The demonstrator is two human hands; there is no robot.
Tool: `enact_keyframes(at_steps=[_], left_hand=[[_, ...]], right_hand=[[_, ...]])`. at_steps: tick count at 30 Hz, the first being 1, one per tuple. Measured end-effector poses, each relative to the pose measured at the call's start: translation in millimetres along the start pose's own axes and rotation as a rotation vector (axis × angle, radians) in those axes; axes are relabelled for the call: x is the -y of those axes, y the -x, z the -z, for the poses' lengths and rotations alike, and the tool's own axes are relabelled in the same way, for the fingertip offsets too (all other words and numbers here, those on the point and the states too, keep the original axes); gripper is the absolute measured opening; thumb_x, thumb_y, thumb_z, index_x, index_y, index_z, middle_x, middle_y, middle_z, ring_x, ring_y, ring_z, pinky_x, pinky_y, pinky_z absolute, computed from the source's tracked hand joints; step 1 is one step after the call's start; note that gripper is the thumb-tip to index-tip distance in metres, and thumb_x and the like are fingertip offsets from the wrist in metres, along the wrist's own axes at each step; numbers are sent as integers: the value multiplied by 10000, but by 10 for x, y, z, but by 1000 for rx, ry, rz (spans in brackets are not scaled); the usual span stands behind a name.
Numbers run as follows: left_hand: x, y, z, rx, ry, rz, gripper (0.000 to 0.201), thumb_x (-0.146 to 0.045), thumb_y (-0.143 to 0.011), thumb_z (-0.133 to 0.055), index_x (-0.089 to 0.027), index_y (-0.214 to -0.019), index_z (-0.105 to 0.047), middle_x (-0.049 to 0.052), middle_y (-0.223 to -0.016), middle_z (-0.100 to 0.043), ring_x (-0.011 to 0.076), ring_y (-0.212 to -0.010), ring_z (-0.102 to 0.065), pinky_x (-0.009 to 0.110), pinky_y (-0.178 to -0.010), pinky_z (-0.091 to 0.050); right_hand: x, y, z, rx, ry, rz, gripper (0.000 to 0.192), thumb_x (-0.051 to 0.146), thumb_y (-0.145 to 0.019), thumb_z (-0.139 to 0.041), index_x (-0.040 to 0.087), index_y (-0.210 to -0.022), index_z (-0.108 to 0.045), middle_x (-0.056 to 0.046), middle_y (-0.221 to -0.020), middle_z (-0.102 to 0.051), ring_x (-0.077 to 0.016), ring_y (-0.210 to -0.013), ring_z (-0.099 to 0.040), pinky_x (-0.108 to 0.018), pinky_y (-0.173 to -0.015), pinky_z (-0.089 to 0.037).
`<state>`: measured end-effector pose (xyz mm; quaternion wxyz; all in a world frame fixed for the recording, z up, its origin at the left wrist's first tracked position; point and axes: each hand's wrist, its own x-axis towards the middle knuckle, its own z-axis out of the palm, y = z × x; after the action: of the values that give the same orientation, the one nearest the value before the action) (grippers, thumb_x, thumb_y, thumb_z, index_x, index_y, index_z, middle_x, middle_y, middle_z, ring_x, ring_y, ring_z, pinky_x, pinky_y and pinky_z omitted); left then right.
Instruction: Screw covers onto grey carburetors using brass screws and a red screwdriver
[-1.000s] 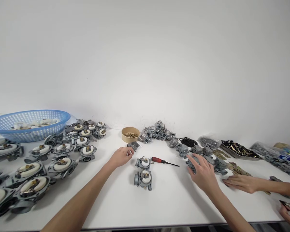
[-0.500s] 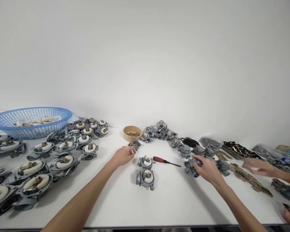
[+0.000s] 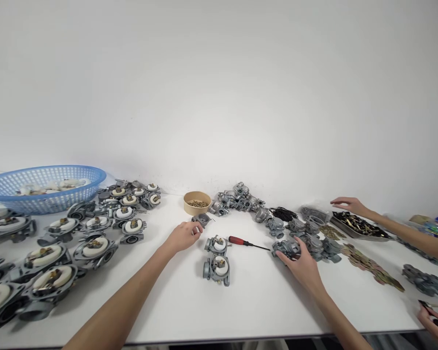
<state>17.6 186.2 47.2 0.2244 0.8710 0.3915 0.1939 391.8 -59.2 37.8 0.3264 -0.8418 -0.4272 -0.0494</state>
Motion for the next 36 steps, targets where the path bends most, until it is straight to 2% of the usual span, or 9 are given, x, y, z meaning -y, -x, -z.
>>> enact_keyframes(at_steps=[2, 4, 7, 10, 14, 21, 28, 33, 36], left_hand=[[-3, 2, 7, -1, -3, 0, 201, -249, -899, -562, -310, -1009, -720, -13, -1000, -786, 250, -1080, -688, 318, -898, -516], [-2, 0, 10, 1, -4, -1, 203, -266, -899, -559, -311, -1013, -721, -13, -1002, -785, 249, -1079, -693, 312, -888, -520], [8, -8, 5, 8, -3, -3, 217, -268, -891, -551, -305, -1021, -720, -8, -1002, -783, 248, -1068, -698, 309, -877, -521], [18, -16, -3, 14, 3, -4, 225, -277, -894, -536, -301, -1028, -716, -7, -997, -781, 250, -1062, -702, 306, -856, -524], [15, -16, -1, 18, 10, -3, 216, -272, -892, -540, -301, -1017, -713, -11, -988, -783, 257, -1079, -697, 312, -859, -519], [0, -5, 1, 11, 16, 3, 210, -262, -891, -549, -305, -1006, -719, -11, -989, -787, 259, -1082, -693, 323, -882, -516], [0, 0, -6, 8, 8, 7, 208, -263, -889, -553, -304, -1011, -717, -12, -995, -786, 259, -1086, -692, 331, -911, -516], [9, -3, -9, 8, 15, 0, 207, -270, -894, -547, -306, -1006, -717, -9, -978, -786, 266, -1086, -685, 340, -905, -517], [17, -8, -16, 6, 21, -1, 207, -275, -889, -548, -303, -1000, -720, -8, -975, -785, 264, -1075, -688, 333, -886, -520]], right_hand=[[11, 1, -12, -2, -78, -69, 864, 742, -765, -667, 157, -1390, -547, -104, -882, -769, -346, -831, -733, -416, -702, -566], [7, -7, -17, -26, -103, -52, 784, 714, -761, -677, 172, -1320, -586, -87, -842, -760, -335, -801, -724, -416, -706, -563], [-34, -27, -29, -96, 12, 90, 665, 607, -833, -628, 210, -1362, -566, -120, -1100, -759, -343, -979, -713, -427, -794, -572], [-106, -51, -59, -188, 228, 259, 518, 408, -886, -551, 238, -1375, -580, -134, -1397, -635, -378, -1244, -605, -462, -916, -561], [-210, -68, -115, -259, 362, 339, 490, 294, -900, -523, 219, -1382, -569, -161, -1411, -583, -384, -1257, -581, -482, -955, -566], [-290, -41, -153, -292, 367, 406, 478, 384, -988, -477, 236, -1443, -491, -171, -1456, -540, -355, -1252, -619, -429, -884, -609], [-167, 35, -94, -232, 438, 302, 569, 474, -990, -486, 243, -1508, -448, -144, -1532, -512, -359, -1313, -594, -402, -755, -636], [-52, 90, 22, -286, 493, 405, 591, 508, -986, -516, 205, -1493, -501, -179, -1508, -538, -402, -1379, -525, -499, -979, -575], [175, 28, 205, -354, 463, 503, 548, 517, -992, -535, 182, -1424, -580, -199, -1490, -548, -412, -1397, -503, -538, -1099, -481]])
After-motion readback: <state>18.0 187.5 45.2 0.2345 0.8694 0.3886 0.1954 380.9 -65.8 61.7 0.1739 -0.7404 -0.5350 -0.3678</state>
